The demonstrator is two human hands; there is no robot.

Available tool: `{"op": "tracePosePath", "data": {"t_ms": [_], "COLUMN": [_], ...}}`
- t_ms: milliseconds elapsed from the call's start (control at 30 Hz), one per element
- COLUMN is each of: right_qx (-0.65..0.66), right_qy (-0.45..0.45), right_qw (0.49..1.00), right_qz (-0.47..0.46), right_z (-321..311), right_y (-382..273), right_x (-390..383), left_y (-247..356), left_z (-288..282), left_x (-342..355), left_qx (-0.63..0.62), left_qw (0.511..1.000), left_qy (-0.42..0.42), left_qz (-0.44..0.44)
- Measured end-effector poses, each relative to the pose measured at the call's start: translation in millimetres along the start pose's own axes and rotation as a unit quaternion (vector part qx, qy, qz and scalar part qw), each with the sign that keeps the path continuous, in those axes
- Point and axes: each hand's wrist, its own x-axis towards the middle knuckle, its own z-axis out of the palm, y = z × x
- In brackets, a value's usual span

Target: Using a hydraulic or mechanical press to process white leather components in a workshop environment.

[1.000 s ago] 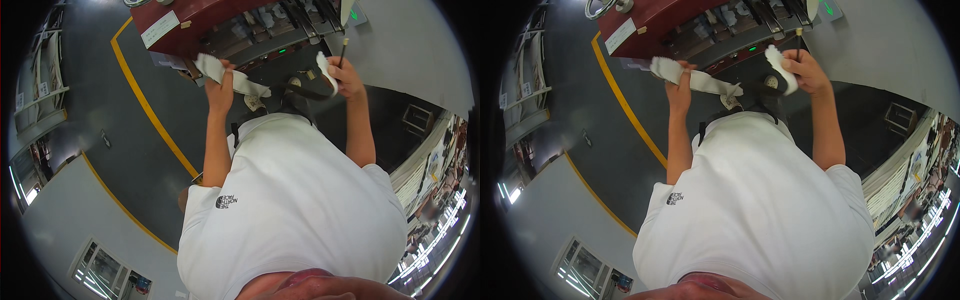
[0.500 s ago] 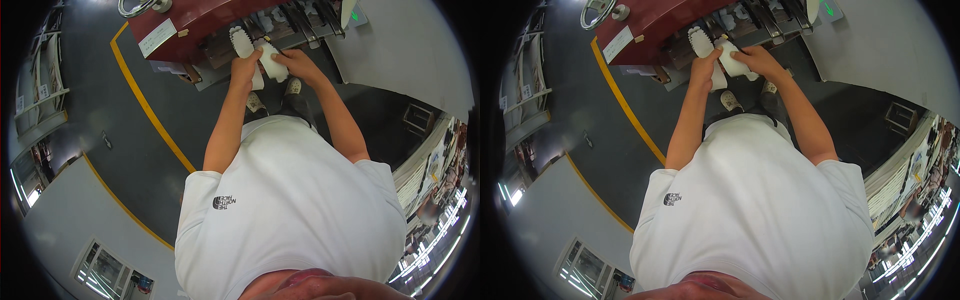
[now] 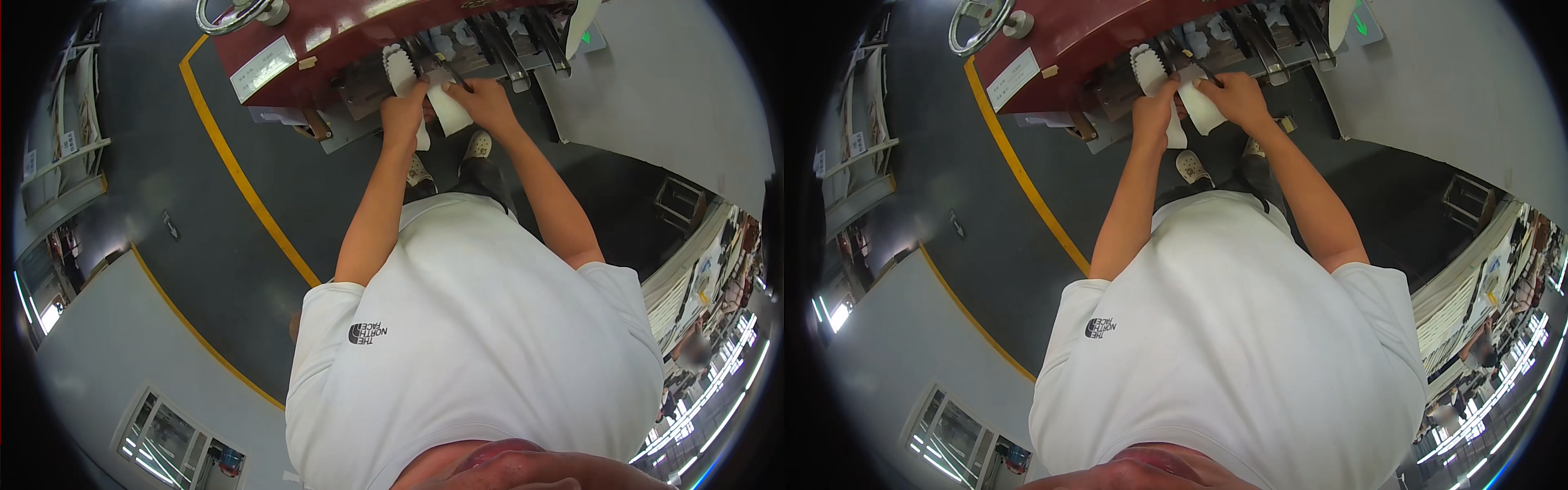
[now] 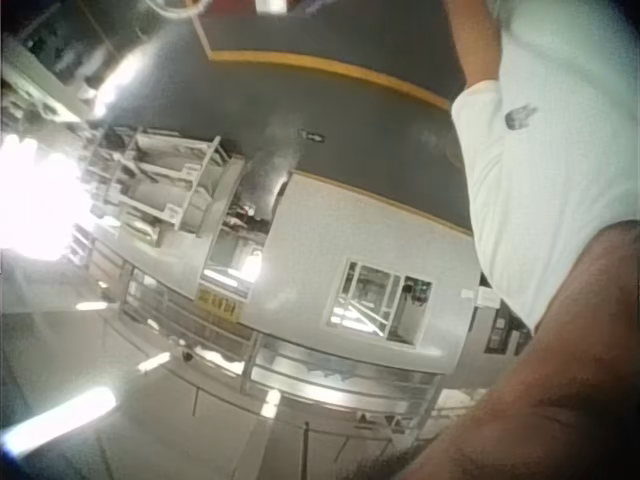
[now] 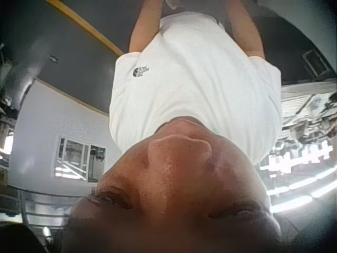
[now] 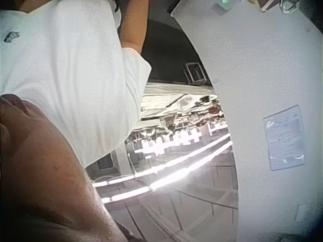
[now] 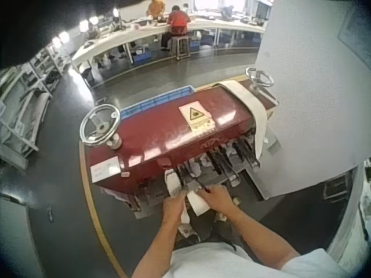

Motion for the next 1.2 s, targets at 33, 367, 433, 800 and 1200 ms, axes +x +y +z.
{"op": "tracePosePath", "data": {"t_ms": [33, 367, 433, 800, 1200], "right_qx": [-0.103, -0.052, -0.078, -0.06, -0.069], "right_qy": [0.035, 0.067, 0.091, 0.123, 0.115], "right_qw": [0.993, 0.995, 0.992, 0.99, 0.99], "right_qz": [-0.05, -0.044, -0.038, -0.044, -0.034], "right_z": [4, 14, 14, 21, 16], "right_y": [0, 14, 3, -1, 0], "right_x": [3, -1, 5, 12, 21], "left_y": [-1, -16, -5, 4, -12], "left_z": [-2, -9, -3, -10, -4], "left_x": [-1, -1, -3, 2, 18], "left_qx": [0.001, 0.236, 0.275, 0.443, 0.26], "left_qw": [1.0, 0.959, 0.944, 0.886, 0.957], "left_qy": [-0.001, 0.051, 0.086, 0.018, 0.04], "left_qz": [0.001, 0.145, 0.16, 0.138, 0.125]}}
